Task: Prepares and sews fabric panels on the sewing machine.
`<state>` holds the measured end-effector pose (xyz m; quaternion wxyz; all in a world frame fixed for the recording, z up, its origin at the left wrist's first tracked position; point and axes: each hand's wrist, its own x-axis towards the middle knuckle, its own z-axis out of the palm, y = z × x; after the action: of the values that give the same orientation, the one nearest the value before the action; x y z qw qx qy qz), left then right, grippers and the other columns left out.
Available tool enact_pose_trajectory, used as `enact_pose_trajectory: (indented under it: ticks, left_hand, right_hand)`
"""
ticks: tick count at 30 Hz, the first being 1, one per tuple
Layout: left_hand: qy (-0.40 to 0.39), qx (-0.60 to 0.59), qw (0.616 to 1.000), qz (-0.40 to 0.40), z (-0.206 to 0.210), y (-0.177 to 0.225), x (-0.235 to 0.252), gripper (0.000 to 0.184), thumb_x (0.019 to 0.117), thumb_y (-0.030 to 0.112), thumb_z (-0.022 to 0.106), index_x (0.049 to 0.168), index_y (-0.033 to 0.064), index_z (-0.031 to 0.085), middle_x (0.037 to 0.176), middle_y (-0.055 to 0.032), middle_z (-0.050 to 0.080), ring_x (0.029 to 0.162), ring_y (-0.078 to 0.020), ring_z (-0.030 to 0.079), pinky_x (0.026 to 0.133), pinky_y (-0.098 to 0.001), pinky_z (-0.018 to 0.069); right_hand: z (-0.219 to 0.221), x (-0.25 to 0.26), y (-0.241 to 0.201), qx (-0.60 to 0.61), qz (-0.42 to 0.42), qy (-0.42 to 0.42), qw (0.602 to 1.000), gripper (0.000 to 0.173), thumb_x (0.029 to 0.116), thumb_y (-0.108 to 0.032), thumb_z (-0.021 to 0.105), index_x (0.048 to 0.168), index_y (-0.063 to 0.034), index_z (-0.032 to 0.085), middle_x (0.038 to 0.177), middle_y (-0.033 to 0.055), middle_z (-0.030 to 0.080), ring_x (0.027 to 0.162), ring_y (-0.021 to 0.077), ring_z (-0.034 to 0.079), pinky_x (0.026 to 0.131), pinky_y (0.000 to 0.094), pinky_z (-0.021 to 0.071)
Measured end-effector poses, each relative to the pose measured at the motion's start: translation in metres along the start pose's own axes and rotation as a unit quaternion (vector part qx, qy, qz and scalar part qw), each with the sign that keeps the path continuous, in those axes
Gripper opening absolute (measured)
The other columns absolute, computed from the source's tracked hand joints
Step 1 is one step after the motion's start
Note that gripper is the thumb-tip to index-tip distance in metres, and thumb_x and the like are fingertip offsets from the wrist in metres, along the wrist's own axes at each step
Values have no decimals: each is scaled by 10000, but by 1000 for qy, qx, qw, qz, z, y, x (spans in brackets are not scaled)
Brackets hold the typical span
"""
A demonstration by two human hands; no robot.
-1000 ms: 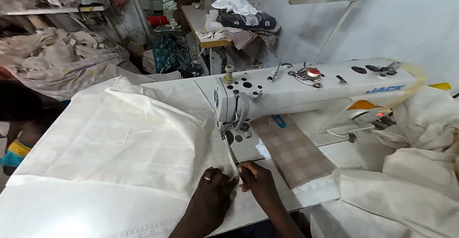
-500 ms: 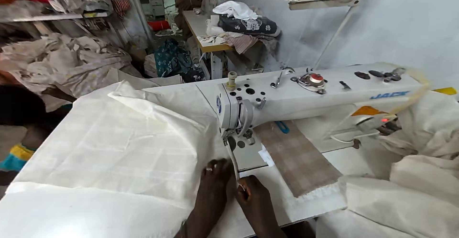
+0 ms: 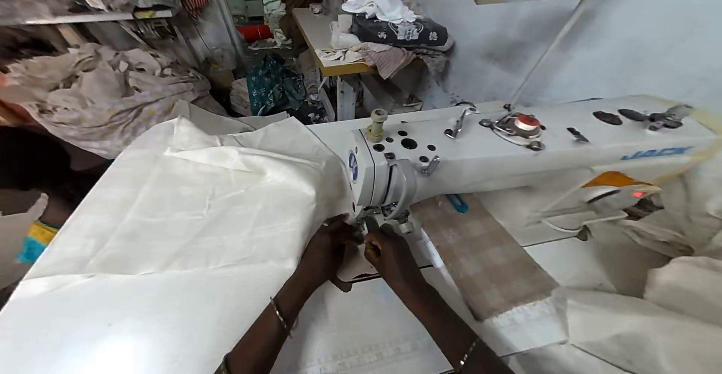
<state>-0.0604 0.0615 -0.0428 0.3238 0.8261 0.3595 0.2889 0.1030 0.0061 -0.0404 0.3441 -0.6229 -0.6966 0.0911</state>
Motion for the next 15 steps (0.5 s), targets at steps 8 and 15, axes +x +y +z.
enact_pose_trajectory:
  ticks: [8, 15]
  left_hand:
    - [67, 11, 994, -90, -10, -8, 40, 198, 971, -17, 583, 1103, -68, 722, 1292, -238, 643, 1256, -360, 585, 1085, -497, 442]
    - [9, 188, 965, -183, -11, 23, 60, 318, 1007, 126, 610, 1300, 10, 654, 1283, -220, 634, 1211, -405, 595, 1018, -540, 472]
  right_hand:
    - [-76, 29, 62, -47, 73, 150, 985, 154, 926, -11, 692, 980, 132, 713, 1020, 330, 678, 978, 465, 669, 885, 589, 528]
    - [-91, 51, 120, -274, 152, -27, 949, 335, 1055, -134, 523, 1235, 118, 649, 1298, 387, 582, 1275, 567, 518, 1021, 687, 409]
